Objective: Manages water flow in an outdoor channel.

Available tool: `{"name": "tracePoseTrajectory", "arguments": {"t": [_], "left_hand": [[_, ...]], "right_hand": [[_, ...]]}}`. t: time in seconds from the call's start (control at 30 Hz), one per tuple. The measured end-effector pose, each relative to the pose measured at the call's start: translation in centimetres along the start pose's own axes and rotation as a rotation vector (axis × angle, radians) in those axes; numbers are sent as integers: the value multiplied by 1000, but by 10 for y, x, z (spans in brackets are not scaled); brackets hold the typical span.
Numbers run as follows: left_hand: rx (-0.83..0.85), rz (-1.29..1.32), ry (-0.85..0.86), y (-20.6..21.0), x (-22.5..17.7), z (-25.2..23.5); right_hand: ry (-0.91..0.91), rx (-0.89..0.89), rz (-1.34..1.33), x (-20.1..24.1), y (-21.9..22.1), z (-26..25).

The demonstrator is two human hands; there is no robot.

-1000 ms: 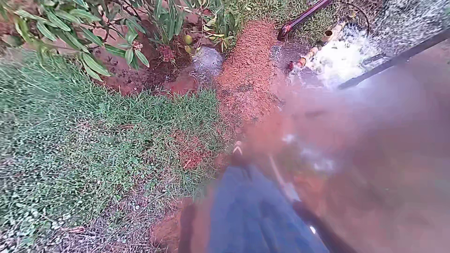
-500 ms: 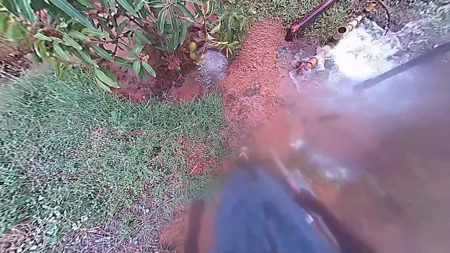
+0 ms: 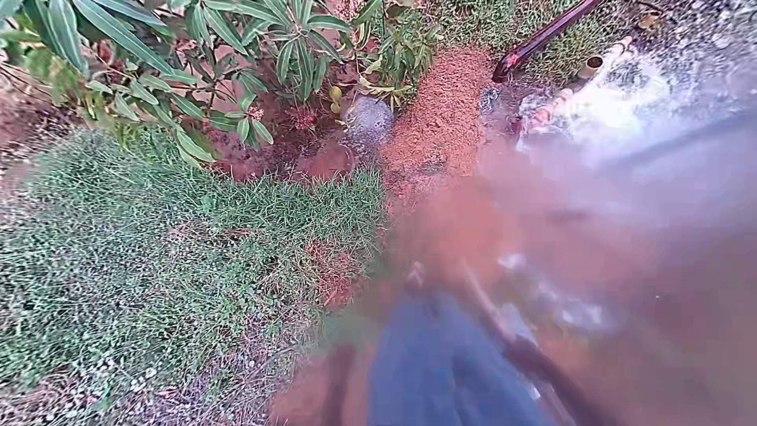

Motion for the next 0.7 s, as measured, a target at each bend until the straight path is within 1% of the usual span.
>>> {"name": "tracePoseTrajectory", "arguments": {"t": [0.07, 0.13, 0.3, 0.37, 0.43, 0.53, 0.63, 0.7], "left_hand": [[5, -24, -3, 6, -21, 17], [6, -35, -18, 9, -26, 22], [-2, -7, -18, 9, -12, 10], [-1, -10, -7, 8, -7, 7], [2, -1, 10, 6, 8, -5], [-5, 8, 23, 1, 18, -8], [-12, -2, 4, -3, 19, 10], [-30, -1, 1, -6, 17, 19]], "right_hand": [[17, -2, -19, 0, -2, -4], [8, -15, 1, 4, -4, 0], [-6, -22, 37, 32, -15, 34], [-24, -19, 40, 28, -13, 27], [-38, -23, 34, 21, -9, 16], [-48, -33, 25, 13, -2, 4], [-54, -26, 37, 10, 1, 14], [-69, -16, 57, 5, 6, 11]]}}
Point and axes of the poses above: each hand's wrist, its own z-axis away from the middle knuckle, its own y-axis out of the palm, x = y × z, the point moved 7 cm from there along -z, towards the middle knuckle, and after that the axes turned 12 degrees about -x, right-handed, at the moved point
